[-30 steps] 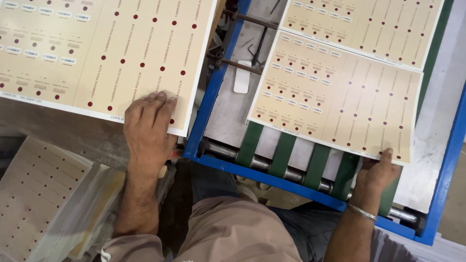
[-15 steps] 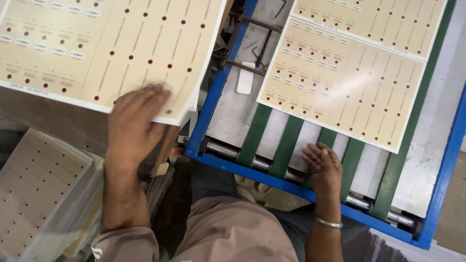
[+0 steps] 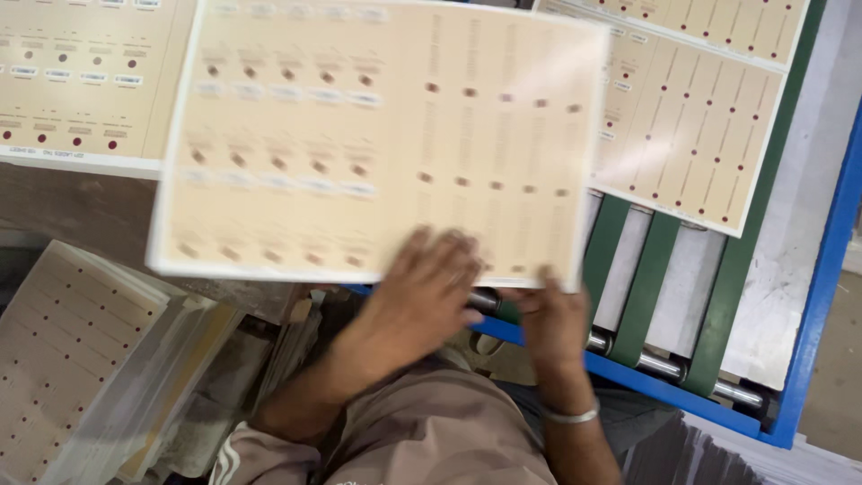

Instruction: The person repeatedly picks up sheets of printed paper from a conveyor belt and stacks them onto a pile on a table to the left. The person uses both hands to align the sheets and maintain a neat stack throughout the process.

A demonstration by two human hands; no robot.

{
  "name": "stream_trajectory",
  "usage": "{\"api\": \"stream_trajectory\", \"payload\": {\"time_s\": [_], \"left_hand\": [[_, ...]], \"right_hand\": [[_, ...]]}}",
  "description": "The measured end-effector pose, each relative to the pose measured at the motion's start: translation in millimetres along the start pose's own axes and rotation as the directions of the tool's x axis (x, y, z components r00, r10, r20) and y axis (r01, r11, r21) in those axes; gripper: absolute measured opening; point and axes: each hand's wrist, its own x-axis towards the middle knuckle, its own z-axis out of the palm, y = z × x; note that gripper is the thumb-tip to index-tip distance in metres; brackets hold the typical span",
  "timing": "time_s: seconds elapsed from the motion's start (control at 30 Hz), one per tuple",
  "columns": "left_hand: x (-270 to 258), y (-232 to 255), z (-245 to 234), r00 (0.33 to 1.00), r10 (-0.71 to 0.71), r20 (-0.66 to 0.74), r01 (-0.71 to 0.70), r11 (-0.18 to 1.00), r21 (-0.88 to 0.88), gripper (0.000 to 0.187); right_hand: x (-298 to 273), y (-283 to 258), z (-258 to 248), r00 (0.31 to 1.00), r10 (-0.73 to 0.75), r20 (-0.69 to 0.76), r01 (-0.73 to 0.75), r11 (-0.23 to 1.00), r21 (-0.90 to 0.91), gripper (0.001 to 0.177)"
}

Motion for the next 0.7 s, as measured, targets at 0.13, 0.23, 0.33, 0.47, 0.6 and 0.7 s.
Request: {"api": "stream_trajectory", "payload": {"time_s": [0.13,0.23,0.33,0.47,0.6,0.7], "left_hand": [[-31,-53,-30,0.940,-0.050,-0.339,0.094,0.989,0.116,0.069],[-42,-88,-55,0.913,-0.288,-0.288,0.352,0.914,0.202,0.068],[-45,-107,-64,0.874,-0.298,-0.385,0.404,0.884,0.234,0.060],[-43,-113,-60,0.865,-0.223,-0.449,0.363,0.897,0.252,0.047],[-43,-110,-51,0.833,-0.163,-0.529,0.352,0.894,0.278,0.038],[-45,-113,-48,0.795,-0.144,-0.590,0.346,0.906,0.244,0.026]], "right_hand": [[37,-20,-89,0.938,-0.215,-0.273,0.222,0.975,-0.006,0.023],[46,-29,-154,0.816,-0.370,-0.443,0.384,0.921,-0.063,0.030],[39,-32,-204,0.749,-0.457,-0.480,0.461,0.880,-0.117,0.034],[23,-21,-236,0.706,-0.520,-0.482,0.484,0.850,-0.209,0.037],[14,-11,-251,0.683,-0.541,-0.491,0.489,0.838,-0.243,0.041],[9,-16,-254,0.691,-0.533,-0.488,0.485,0.843,-0.234,0.040]]}}
